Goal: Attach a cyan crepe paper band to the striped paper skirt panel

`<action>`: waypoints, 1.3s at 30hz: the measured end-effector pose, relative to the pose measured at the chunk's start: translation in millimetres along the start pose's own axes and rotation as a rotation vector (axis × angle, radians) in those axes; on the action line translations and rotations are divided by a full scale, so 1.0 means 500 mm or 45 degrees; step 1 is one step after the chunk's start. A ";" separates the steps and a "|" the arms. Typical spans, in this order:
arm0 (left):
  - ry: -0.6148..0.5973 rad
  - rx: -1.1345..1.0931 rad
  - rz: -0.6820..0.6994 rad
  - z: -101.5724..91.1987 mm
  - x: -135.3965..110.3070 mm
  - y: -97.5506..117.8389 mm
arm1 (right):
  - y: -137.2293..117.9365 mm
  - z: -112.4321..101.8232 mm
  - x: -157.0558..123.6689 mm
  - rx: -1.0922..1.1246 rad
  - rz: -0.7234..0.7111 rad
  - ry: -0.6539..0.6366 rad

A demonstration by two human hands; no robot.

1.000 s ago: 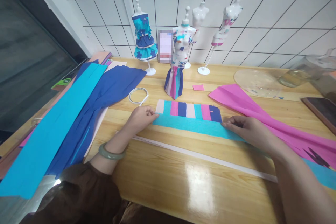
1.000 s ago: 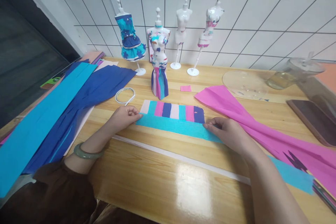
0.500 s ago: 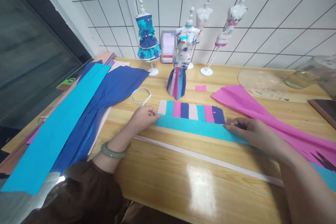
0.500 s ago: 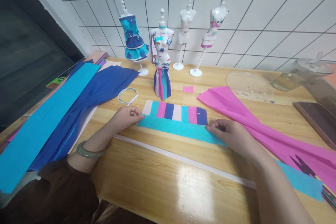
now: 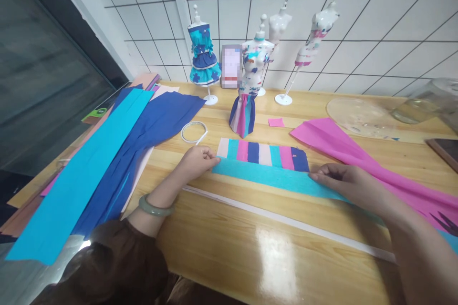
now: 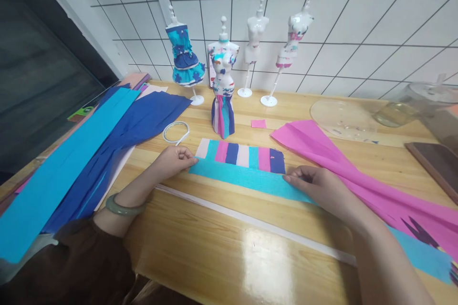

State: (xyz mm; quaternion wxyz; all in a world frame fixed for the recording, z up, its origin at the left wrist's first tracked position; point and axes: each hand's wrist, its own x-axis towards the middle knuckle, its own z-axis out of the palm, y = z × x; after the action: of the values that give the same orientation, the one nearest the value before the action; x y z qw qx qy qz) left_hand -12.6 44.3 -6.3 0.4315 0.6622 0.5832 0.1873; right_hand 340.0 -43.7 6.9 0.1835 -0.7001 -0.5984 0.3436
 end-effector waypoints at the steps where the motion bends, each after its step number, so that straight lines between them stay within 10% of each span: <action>1: 0.003 -0.002 -0.008 0.000 0.000 0.001 | -0.001 0.000 0.000 0.010 0.025 -0.014; 39: 0.063 0.072 -0.046 0.004 0.013 -0.010 | 0.018 0.005 0.020 -0.123 0.033 0.021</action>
State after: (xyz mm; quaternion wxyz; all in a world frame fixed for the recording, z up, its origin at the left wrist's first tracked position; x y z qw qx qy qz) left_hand -12.4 49.1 -13.2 0.4012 0.6588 0.6107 0.1792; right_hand 345.2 -36.6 -3.6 0.1500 -0.7185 -0.6038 0.3108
